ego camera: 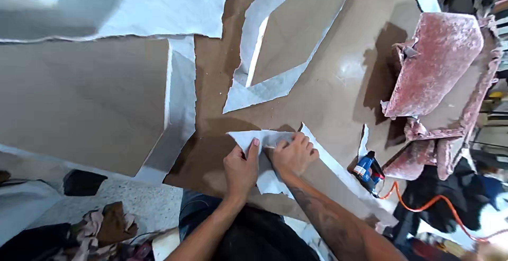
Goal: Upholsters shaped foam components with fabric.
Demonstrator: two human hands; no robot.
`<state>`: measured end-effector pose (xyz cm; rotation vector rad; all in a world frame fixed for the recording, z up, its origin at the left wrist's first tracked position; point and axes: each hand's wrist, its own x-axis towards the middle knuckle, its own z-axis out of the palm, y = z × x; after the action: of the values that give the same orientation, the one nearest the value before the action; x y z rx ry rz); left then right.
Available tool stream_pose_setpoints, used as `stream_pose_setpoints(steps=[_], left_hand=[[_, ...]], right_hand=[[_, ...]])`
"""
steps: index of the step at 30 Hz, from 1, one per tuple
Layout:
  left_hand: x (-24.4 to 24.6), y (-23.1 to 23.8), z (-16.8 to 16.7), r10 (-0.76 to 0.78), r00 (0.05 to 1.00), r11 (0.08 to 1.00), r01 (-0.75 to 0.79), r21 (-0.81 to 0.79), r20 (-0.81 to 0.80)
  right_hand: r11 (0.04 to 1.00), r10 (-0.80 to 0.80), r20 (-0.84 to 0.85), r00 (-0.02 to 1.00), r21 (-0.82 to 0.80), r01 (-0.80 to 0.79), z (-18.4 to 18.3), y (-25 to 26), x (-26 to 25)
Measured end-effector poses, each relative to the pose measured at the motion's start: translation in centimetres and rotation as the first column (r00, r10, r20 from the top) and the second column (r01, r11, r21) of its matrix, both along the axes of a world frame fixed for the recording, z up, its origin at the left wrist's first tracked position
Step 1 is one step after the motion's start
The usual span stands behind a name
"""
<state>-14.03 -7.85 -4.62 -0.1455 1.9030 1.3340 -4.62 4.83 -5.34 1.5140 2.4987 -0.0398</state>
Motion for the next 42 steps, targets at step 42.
stream_pose_setpoints(steps=[42], left_hand=[[17.9, 7.1, 1.3, -0.716, 0.277, 0.695, 0.359, -0.623, -0.641]], right_hand=[[0.919, 0.078, -0.201, 0.977, -0.364, -0.149, 3.6, 27.6, 44.2]])
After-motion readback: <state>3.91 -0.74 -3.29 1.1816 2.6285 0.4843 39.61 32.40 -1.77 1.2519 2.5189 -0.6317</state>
